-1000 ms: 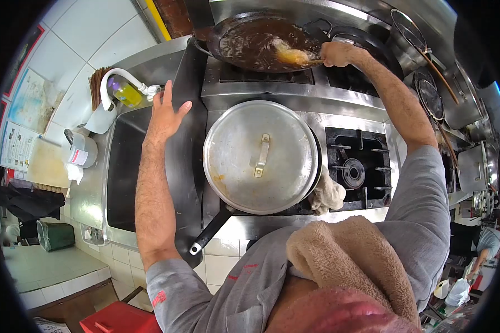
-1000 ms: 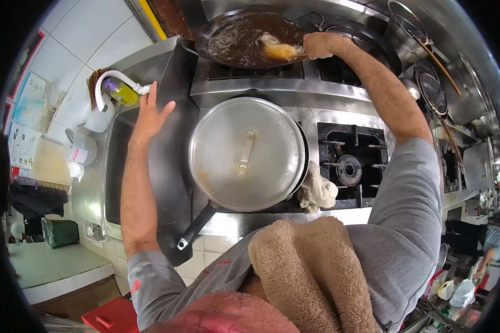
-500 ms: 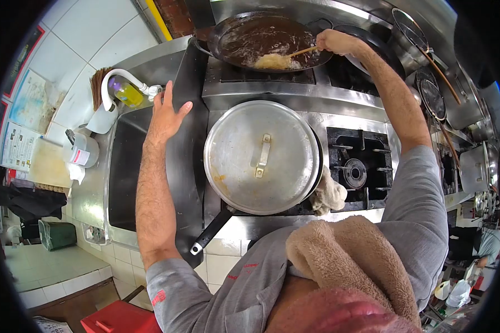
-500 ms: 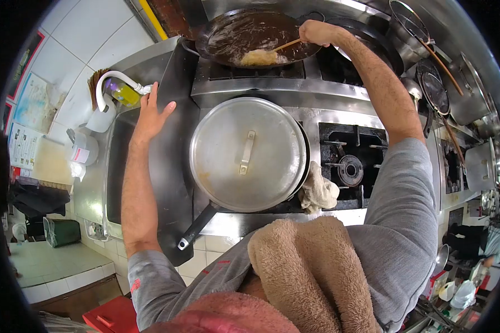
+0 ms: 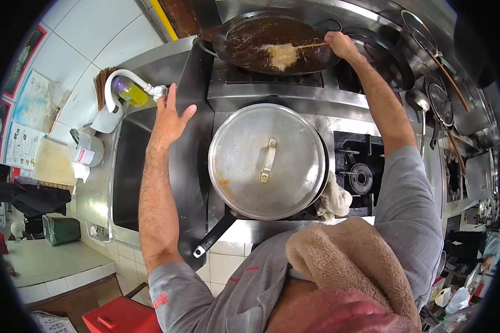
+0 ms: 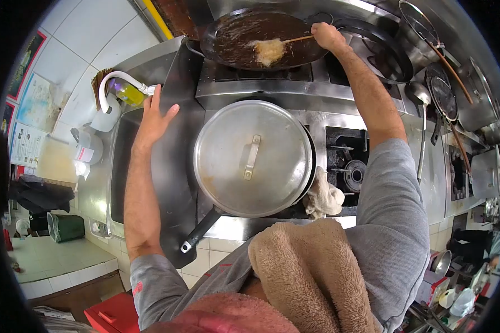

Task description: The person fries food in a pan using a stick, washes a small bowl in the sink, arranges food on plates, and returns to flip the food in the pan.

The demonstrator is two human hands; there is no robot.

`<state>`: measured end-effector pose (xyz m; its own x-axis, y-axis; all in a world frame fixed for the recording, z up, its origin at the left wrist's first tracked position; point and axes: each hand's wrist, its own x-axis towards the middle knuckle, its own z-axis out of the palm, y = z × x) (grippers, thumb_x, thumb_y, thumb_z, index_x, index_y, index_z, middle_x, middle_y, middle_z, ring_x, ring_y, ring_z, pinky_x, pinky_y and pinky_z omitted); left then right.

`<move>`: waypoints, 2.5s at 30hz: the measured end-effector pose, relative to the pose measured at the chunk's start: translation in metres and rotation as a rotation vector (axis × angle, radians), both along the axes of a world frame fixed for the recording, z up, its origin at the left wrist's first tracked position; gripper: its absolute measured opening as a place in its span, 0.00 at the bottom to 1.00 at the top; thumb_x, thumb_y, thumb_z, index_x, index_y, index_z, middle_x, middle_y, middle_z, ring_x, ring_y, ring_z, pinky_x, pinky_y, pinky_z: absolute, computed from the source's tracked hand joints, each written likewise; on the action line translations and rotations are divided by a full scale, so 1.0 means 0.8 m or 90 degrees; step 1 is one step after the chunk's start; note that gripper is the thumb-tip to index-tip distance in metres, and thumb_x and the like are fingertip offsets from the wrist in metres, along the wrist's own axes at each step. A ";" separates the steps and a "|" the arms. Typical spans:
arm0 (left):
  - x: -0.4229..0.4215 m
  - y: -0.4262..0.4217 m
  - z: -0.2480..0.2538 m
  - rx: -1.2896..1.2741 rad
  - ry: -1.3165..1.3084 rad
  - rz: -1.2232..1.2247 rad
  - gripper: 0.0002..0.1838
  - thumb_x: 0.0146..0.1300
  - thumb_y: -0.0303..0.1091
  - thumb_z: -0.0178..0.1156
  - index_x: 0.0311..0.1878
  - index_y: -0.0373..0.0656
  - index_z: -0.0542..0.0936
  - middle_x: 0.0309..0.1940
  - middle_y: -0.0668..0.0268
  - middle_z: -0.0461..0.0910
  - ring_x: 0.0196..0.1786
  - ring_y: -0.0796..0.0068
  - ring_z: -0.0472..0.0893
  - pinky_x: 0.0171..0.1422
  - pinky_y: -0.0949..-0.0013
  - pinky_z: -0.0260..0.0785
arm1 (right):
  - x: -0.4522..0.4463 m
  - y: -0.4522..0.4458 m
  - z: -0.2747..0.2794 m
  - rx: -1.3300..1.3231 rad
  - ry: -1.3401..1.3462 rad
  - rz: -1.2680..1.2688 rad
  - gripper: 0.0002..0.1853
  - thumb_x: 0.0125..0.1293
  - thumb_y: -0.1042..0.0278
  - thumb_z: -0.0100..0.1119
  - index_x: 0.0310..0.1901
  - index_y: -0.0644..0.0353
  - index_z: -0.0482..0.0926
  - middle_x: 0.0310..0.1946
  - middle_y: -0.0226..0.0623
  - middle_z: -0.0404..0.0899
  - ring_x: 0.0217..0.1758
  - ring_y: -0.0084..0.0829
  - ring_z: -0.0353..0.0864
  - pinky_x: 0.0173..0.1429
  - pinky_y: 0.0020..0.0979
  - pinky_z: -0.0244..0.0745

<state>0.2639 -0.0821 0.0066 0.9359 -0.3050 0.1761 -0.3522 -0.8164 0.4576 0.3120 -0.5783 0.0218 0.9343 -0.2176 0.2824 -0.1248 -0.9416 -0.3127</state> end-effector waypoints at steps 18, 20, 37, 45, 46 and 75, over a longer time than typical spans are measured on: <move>-0.004 -0.003 0.004 0.009 -0.022 -0.009 0.41 0.58 0.51 0.58 0.69 0.50 0.49 0.63 0.43 0.50 0.65 0.45 0.57 0.66 0.53 0.56 | 0.042 0.036 -0.004 -0.373 0.122 0.010 0.12 0.60 0.65 0.48 0.39 0.57 0.80 0.39 0.44 0.80 0.44 0.42 0.80 0.44 0.40 0.76; -0.004 -0.004 0.005 0.012 -0.027 -0.010 0.41 0.58 0.51 0.58 0.69 0.50 0.48 0.63 0.43 0.50 0.65 0.45 0.56 0.66 0.53 0.56 | 0.051 0.054 -0.006 -0.335 0.111 -0.006 0.12 0.61 0.66 0.47 0.41 0.58 0.79 0.41 0.43 0.79 0.46 0.42 0.80 0.47 0.40 0.76; -0.002 -0.002 0.000 0.025 -0.029 -0.001 0.41 0.58 0.51 0.57 0.69 0.50 0.48 0.62 0.46 0.52 0.64 0.47 0.58 0.66 0.53 0.57 | 0.099 0.188 -0.012 -0.153 0.191 0.125 0.16 0.58 0.69 0.51 0.47 0.64 0.76 0.48 0.45 0.76 0.54 0.43 0.75 0.56 0.40 0.70; -0.002 0.000 0.001 0.019 -0.024 -0.002 0.41 0.58 0.52 0.57 0.69 0.50 0.48 0.62 0.47 0.53 0.64 0.47 0.58 0.65 0.52 0.57 | 0.057 0.228 0.010 -0.189 0.210 0.234 0.15 0.57 0.70 0.51 0.42 0.69 0.76 0.43 0.53 0.77 0.48 0.45 0.77 0.50 0.41 0.72; -0.001 0.000 0.000 0.020 -0.027 -0.006 0.42 0.58 0.53 0.57 0.69 0.50 0.48 0.62 0.47 0.53 0.64 0.46 0.58 0.65 0.52 0.57 | 0.053 0.231 0.011 -0.202 0.204 0.255 0.14 0.56 0.70 0.51 0.42 0.70 0.76 0.42 0.53 0.77 0.48 0.46 0.77 0.50 0.41 0.72; 0.001 0.001 -0.003 0.007 -0.023 -0.003 0.42 0.57 0.54 0.57 0.69 0.50 0.48 0.63 0.44 0.52 0.65 0.47 0.58 0.66 0.54 0.55 | 0.071 0.140 0.029 0.728 0.001 0.075 0.11 0.64 0.69 0.43 0.41 0.66 0.72 0.17 0.36 0.70 0.14 0.25 0.66 0.16 0.28 0.61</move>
